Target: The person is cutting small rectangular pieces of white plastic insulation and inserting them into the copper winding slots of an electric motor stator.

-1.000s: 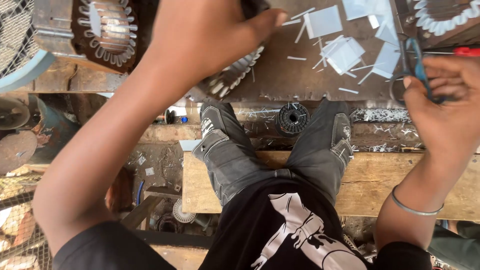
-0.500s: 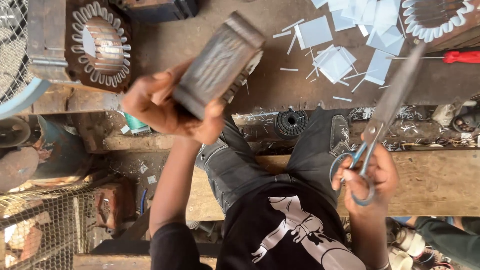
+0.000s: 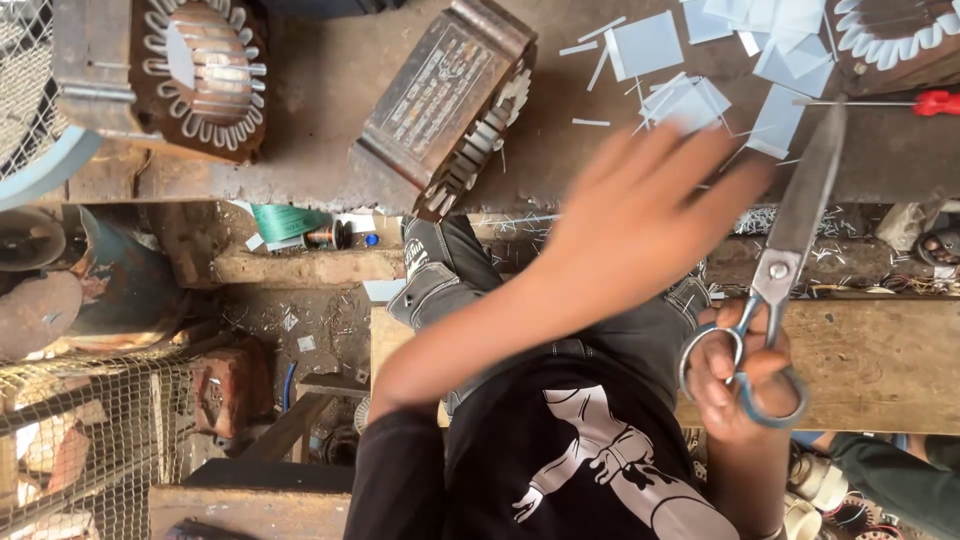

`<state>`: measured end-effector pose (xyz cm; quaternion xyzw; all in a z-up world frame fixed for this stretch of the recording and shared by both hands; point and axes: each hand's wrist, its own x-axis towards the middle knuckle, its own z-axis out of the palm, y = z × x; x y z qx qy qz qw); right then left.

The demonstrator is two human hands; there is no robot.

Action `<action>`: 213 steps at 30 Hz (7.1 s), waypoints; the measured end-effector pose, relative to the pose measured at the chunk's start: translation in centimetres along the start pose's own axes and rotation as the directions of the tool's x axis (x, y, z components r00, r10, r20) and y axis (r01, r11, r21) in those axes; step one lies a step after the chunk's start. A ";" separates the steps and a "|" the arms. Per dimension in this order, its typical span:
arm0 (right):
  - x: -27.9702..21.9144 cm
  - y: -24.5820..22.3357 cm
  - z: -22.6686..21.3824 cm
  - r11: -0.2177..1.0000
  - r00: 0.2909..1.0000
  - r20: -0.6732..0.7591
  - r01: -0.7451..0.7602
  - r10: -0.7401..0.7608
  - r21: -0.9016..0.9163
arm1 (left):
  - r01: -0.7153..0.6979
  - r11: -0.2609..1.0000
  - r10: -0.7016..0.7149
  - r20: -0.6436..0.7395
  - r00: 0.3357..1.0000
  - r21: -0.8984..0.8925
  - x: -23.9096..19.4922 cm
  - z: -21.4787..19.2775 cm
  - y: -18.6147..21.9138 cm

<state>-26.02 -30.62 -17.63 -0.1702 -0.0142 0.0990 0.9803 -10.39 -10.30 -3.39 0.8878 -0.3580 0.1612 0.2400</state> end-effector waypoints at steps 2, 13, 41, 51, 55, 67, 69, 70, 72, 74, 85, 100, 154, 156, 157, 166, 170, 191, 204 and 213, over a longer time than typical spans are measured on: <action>0.0 0.6 0.3 1.000 0.998 0.060 -0.018 0.017 0.025 | -0.058 0.998 0.049 -0.213 0.976 -0.037 2.3 3.5 0.3; -1.4 1.8 0.3 0.906 0.971 -0.143 0.120 -0.193 -0.406 | -0.079 0.979 0.097 -0.084 0.992 0.189 3.8 8.6 0.7; 0.3 3.8 1.9 0.936 0.956 0.292 0.073 0.033 -0.344 | 0.141 -0.252 -0.315 0.219 0.923 -0.957 -3.1 0.8 -3.3; 0.9 3.0 3.7 0.802 0.993 0.116 0.091 -0.026 -0.590 | 0.186 -0.123 -0.246 0.212 0.946 -0.975 -3.3 2.8 -4.8; 0.9 2.6 4.5 0.773 0.995 0.089 0.089 -0.042 -0.629 | 0.090 -0.118 -0.314 0.123 0.941 -0.989 -2.2 1.0 -4.4; 0.8 3.2 3.1 0.790 0.954 0.298 0.160 0.030 -0.591 | 0.015 -0.001 -0.340 0.015 0.940 -1.000 -3.9 2.8 -4.8; 1.0 3.6 3.7 0.826 0.963 0.265 0.122 0.035 -0.550 | 0.072 -0.177 -0.303 0.124 0.945 -0.982 -3.2 0.2 -4.2; 1.1 3.8 4.0 0.860 0.972 0.233 0.085 0.040 -0.503 | 0.134 -0.344 -0.245 0.227 0.943 -0.929 -2.9 -1.0 -4.0; 1.0 4.1 3.4 0.872 0.971 0.239 0.091 0.030 -0.480 | 0.142 -0.311 -0.274 0.232 0.934 -0.940 -3.6 0.4 -4.0; 0.8 4.3 2.7 0.884 0.970 0.242 0.097 0.018 -0.456 | 0.153 -0.280 -0.301 0.238 0.923 -0.948 -3.8 0.9 -4.0; 1.7 4.5 4.7 0.933 0.955 0.297 0.088 0.022 -0.349 | 0.211 -0.152 -0.268 0.246 0.931 -0.966 -3.9 1.5 -4.3; 6.5 -8.3 5.5 -0.754 0.873 0.430 0.118 -0.231 -0.646 | -0.061 0.749 -0.237 -0.354 0.905 -0.659 -6.7 3.3 -3.4; 19.9 5.6 15.9 -0.585 0.646 0.760 0.589 -0.073 -0.557 | 0.137 0.563 -0.322 -0.064 0.945 -0.815 -5.7 -5.1 -18.1; 19.6 4.8 14.8 -0.566 0.668 0.739 0.578 -0.087 -0.588 | 0.153 0.636 -0.318 -0.076 0.945 -0.757 -5.7 -5.3 -18.3; 19.5 4.4 14.2 -0.548 0.690 0.717 0.563 -0.098 -0.618 | 0.169 0.700 -0.313 -0.086 0.946 -0.694 -5.8 -5.4 -18.3; 21.6 5.0 14.2 -0.468 0.777 0.616 0.499 -0.132 -0.729 | 0.131 0.603 -0.284 -0.059 0.957 -0.787 -6.0 -4.9 -18.4; 19.5 4.4 14.7 -0.636 0.768 0.618 0.394 -0.169 -0.664 | 0.106 0.444 -0.281 -0.026 0.959 -0.890 -6.6 -4.1 -18.1; 8.0 -6.9 5.5 -0.747 0.789 0.459 -0.001 -0.409 -0.665 | -0.003 1.000 0.004 -0.069 0.998 0.013 1.2 2.9 -5.5; 8.7 -7.0 6.2 -0.778 0.754 0.507 -0.010 -0.418 -0.628 | 0.067 0.998 -0.067 0.038 0.997 -0.008 3.7 3.3 -6.4; 8.6 -7.2 5.8 -0.837 0.750 0.537 -0.039 -0.385 -0.546 | 0.089 0.993 -0.084 0.067 0.994 -0.079 4.0 1.9 -6.2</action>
